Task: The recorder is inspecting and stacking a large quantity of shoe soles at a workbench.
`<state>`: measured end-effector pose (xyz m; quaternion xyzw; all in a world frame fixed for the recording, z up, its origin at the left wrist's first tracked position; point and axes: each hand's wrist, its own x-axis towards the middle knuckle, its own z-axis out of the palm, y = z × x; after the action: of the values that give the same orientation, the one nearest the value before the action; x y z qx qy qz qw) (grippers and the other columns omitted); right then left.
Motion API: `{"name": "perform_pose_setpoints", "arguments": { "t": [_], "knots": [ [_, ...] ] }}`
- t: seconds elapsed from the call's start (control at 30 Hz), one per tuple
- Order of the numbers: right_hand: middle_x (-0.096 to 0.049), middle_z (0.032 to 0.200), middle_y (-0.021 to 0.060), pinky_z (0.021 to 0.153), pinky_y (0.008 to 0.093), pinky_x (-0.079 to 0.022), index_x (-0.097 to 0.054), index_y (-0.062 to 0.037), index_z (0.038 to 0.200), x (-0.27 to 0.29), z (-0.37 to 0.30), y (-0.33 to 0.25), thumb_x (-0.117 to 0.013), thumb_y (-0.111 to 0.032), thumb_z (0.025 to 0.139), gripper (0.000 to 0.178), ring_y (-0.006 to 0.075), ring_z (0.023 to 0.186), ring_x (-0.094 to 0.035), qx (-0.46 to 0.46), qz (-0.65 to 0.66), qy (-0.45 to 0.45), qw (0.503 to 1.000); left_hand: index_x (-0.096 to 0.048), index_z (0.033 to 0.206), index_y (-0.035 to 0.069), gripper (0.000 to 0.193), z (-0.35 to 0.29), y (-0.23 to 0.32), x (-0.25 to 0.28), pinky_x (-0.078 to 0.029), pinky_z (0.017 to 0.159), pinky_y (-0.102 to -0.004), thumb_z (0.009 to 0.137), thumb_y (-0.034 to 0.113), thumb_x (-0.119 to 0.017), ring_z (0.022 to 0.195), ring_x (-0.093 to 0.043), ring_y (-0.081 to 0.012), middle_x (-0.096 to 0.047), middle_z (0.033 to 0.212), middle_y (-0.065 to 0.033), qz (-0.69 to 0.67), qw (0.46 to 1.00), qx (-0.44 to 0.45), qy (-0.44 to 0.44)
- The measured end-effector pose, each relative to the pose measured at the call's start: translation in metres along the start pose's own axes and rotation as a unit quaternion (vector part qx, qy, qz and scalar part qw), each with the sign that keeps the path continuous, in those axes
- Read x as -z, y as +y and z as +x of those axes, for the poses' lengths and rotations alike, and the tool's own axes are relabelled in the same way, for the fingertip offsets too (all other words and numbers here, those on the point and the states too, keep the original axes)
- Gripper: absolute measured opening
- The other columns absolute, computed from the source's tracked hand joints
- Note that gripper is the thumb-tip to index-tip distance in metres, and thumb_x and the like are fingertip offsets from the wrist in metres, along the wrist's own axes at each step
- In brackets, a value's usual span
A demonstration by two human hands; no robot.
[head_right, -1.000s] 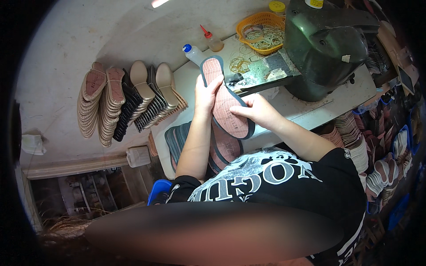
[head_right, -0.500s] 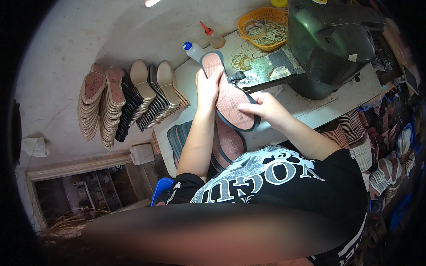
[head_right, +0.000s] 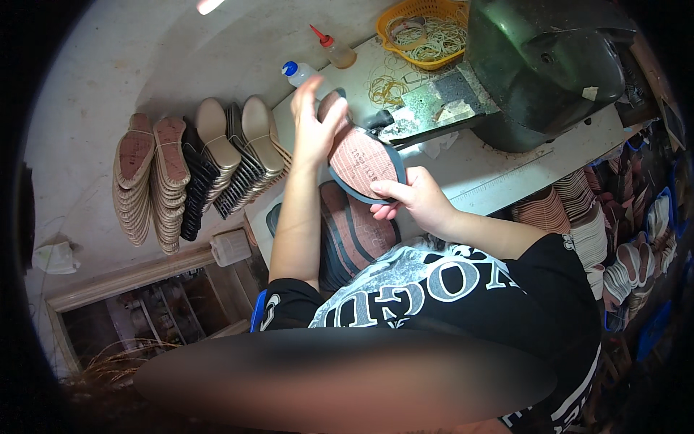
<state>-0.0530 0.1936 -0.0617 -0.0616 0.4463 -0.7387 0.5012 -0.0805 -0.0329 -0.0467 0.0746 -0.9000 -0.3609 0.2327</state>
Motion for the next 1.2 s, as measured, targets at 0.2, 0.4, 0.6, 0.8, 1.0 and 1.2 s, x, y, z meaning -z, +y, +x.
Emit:
{"name": "perform_pose_setpoints", "arguments": {
  "t": [0.2,0.4,0.6,0.8,1.0,1.2],
  "knots": [
    [-0.069,0.078,0.0123,0.059,0.0230,-0.052,-0.065,0.0034,0.094,-0.004,0.017,0.000,-0.059,-0.024,0.092,0.028,0.0145,0.064,-0.067,0.036,-0.003,0.011,0.999,-0.065,0.097,0.009,0.056,0.025,0.004,0.034,-0.001,0.115,-0.0523,0.060,0.048,-0.081,0.115,-0.051,-0.0226,-0.062,0.106,-0.0054,0.046,0.908,-0.034,-0.416],
    [-0.069,0.080,0.0105,0.060,0.0233,-0.054,-0.065,0.0042,0.096,-0.016,0.025,-0.004,-0.059,-0.024,0.094,0.029,0.0141,0.066,-0.067,0.079,-0.004,0.071,0.994,-0.064,0.093,0.007,0.056,0.030,0.008,0.046,-0.006,0.116,-0.0488,0.063,0.052,-0.078,0.099,-0.055,-0.0219,-0.061,0.084,-0.0054,0.094,0.904,0.005,-0.416],
    [-0.069,0.088,0.0112,0.066,0.0227,-0.056,-0.064,0.0057,0.105,-0.017,0.030,-0.012,-0.058,-0.022,0.095,0.030,0.0148,0.077,-0.068,0.056,0.026,0.082,0.995,-0.064,0.092,0.004,0.056,0.021,0.008,0.052,-0.031,0.101,-0.0421,0.067,0.051,-0.077,0.087,-0.058,-0.0205,-0.063,0.079,-0.0081,0.122,0.921,0.031,-0.369],
    [-0.067,0.099,0.0125,0.072,0.0226,-0.055,-0.061,0.0060,0.112,-0.015,0.029,-0.016,-0.059,-0.019,0.094,0.031,0.0173,0.086,-0.068,0.061,0.012,0.030,0.998,-0.063,0.093,0.001,0.052,0.010,-0.009,0.052,-0.049,0.066,-0.0312,0.071,0.045,-0.078,0.066,-0.058,-0.0161,-0.063,0.072,-0.0086,0.083,0.930,0.070,-0.352],
    [-0.069,0.093,0.0112,0.071,0.0238,-0.056,-0.063,0.0051,0.105,-0.011,0.033,-0.020,-0.059,-0.022,0.094,0.029,0.0160,0.081,-0.069,0.027,0.005,0.037,0.999,-0.059,0.096,0.000,0.045,-0.002,-0.004,0.058,-0.046,0.066,-0.0254,0.078,0.038,-0.076,0.073,-0.054,-0.0088,-0.060,0.077,-0.0015,-0.015,0.919,0.140,-0.368],
    [-0.069,0.081,0.0064,0.068,0.0226,-0.054,-0.068,-0.0003,0.090,-0.008,0.030,-0.025,-0.059,-0.028,0.094,0.030,0.0116,0.072,-0.067,0.014,-0.019,0.050,0.998,-0.062,0.091,-0.001,0.042,-0.020,0.010,0.060,-0.045,0.061,-0.0235,0.081,0.038,-0.074,0.068,-0.053,-0.0066,-0.060,0.074,0.0006,-0.008,0.895,0.221,-0.388]
  ]
}}
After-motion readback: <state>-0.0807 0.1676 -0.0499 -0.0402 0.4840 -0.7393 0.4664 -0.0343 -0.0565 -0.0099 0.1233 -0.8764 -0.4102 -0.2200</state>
